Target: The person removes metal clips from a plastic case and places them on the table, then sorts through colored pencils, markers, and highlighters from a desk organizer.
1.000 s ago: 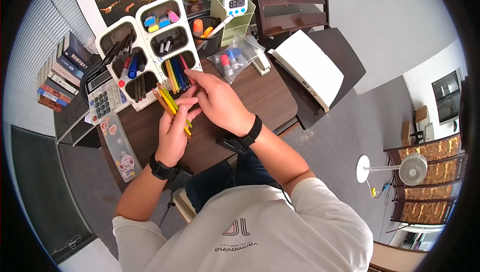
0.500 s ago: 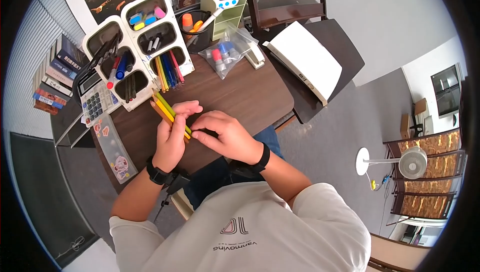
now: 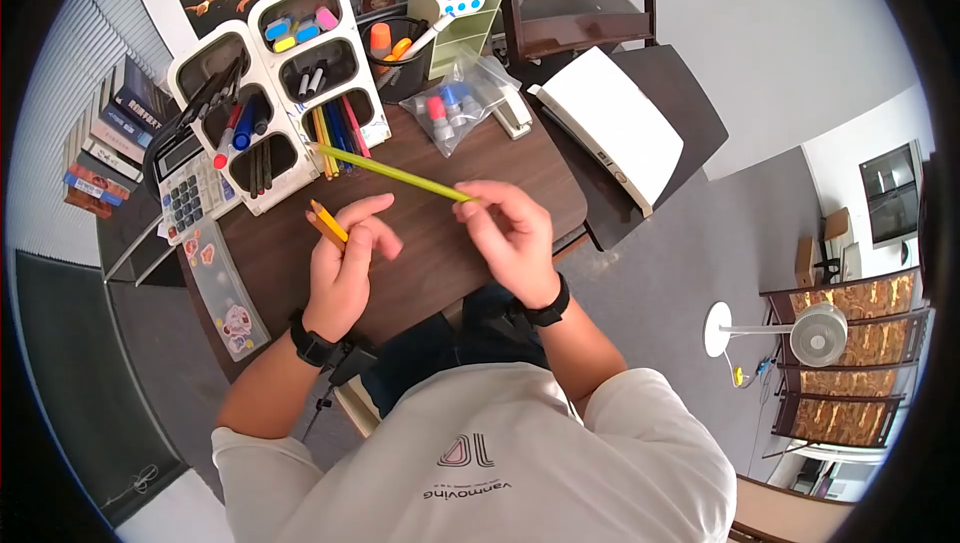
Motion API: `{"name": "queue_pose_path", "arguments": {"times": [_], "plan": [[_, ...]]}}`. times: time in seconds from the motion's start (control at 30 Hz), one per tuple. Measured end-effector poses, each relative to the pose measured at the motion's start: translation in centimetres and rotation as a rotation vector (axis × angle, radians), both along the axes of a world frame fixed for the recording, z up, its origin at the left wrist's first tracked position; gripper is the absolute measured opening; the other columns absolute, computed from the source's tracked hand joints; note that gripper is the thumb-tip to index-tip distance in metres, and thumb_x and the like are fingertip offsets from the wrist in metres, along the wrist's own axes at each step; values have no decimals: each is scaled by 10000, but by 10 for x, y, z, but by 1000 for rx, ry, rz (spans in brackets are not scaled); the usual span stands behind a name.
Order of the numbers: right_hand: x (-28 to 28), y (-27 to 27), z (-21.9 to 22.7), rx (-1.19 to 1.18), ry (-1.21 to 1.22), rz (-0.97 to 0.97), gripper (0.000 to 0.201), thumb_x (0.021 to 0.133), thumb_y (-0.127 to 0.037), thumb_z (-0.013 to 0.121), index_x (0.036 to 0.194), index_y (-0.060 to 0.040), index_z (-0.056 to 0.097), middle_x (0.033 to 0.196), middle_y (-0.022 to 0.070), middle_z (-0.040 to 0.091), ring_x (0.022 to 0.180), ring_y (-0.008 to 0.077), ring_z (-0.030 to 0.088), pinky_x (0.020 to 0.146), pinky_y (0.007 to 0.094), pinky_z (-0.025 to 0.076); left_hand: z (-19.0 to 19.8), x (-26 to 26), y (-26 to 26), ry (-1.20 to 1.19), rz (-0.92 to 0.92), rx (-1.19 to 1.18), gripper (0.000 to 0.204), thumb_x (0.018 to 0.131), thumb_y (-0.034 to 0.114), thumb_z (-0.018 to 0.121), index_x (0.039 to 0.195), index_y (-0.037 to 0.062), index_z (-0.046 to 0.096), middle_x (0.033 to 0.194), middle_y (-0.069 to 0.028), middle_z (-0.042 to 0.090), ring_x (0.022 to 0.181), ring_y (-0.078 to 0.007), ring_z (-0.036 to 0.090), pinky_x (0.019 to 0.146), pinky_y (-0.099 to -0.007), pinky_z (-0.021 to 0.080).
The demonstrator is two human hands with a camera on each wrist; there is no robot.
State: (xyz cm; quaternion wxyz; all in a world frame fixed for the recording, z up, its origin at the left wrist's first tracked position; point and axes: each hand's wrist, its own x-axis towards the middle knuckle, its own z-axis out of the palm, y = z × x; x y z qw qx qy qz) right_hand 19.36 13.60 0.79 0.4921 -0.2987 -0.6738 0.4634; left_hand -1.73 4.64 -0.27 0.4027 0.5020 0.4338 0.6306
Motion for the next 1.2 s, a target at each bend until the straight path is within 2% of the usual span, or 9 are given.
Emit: {"name": "queue_pose_path", "arguments": {"times": [0.07, 0.2, 0.3, 0.43, 0.6, 0.83, 0.97, 1.07, 1.2], "plan": [[0, 6, 4, 30, -16, -89, 215, 981, -10, 715, 1195, -5, 744, 1007, 95, 772, 898, 137, 739, 808, 287, 582, 2, -3, 0, 16, 18, -82, 373, 1179, 269, 386, 1302, 9, 623, 701, 27, 494, 611, -52, 409, 579, -228, 339], [-15, 15, 17, 246, -196, -299, 224, 927, -13, 764, 1151, -21, 762, 955, 108, 767, 857, 189, 747, 787, 312, 592, 2, -7, 1, 2, 26, -148, 356, 1174, 259, 407, 1286, 6, 630, 688, 34, 466, 605, -42, 394, 563, -222, 334], [-35, 15, 23, 436, -271, -307, 238, 874, -2, 787, 1110, -31, 767, 928, 119, 751, 830, 248, 736, 770, 342, 595, 5, -8, 3, -86, 39, -203, 328, 1169, 242, 427, 1269, 8, 634, 685, 42, 438, 605, -33, 374, 558, -216, 323], [-63, 22, 29, 605, -297, -221, 241, 867, -24, 775, 1106, -37, 747, 951, 138, 750, 872, 313, 727, 778, 408, 592, 2, -13, 4, -122, 67, -184, 353, 1171, 270, 405, 1210, 16, 647, 698, 34, 460, 611, -46, 394, 566, -228, 338], [-84, 29, 34, 445, -331, -46, 293, 892, -7, 692, 1185, -9, 687, 936, 194, 707, 885, 409, 695, 789, 469, 575, 1, -12, 8, -126, 134, -177, 471, 1179, 355, 328, 1182, -8, 629, 725, -9, 512, 656, -88, 476, 642, -253, 408], [-84, 26, 30, 422, -372, -32, 308, 895, -10, 688, 1203, -8, 688, 955, 197, 711, 912, 398, 701, 807, 472, 576, -7, -18, 8, -125, 153, -105, 486, 1178, 371, 315, 1194, 4, 634, 827, -17, 540, 741, -91, 504, 704, -251, 430], [-57, -7, 34, 342, -292, -53, 235, 986, -102, 704, 1203, -13, 715, 1011, 151, 736, 860, 277, 726, 756, 367, 579, -6, -19, 5, -166, 121, -70, 483, 1179, 388, 336, 1219, 11, 635, 836, -14, 543, 724, -88, 510, 669, -236, 440], [-38, -24, 29, -9, -336, 282, 214, 995, -183, 767, 1122, -12, 753, 1001, 109, 740, 799, 170, 695, 699, 298, 549, -5, -16, 5, -213, 60, -63, 479, 1175, 406, 370, 1222, 9, 634, 840, -17, 548, 716, -88, 529, 653, -240, 463], [-30, -25, 13, 91, -290, 231, 185, 987, -166, 763, 1087, -11, 752, 926, 118, 729, 773, 212, 709, 681, 327, 552, -5, -11, 4, -249, -16, -82, 467, 1171, 407, 393, 1233, 9, 629, 850, -26, 561, 739, -91, 557, 677, -252, 499]]}}
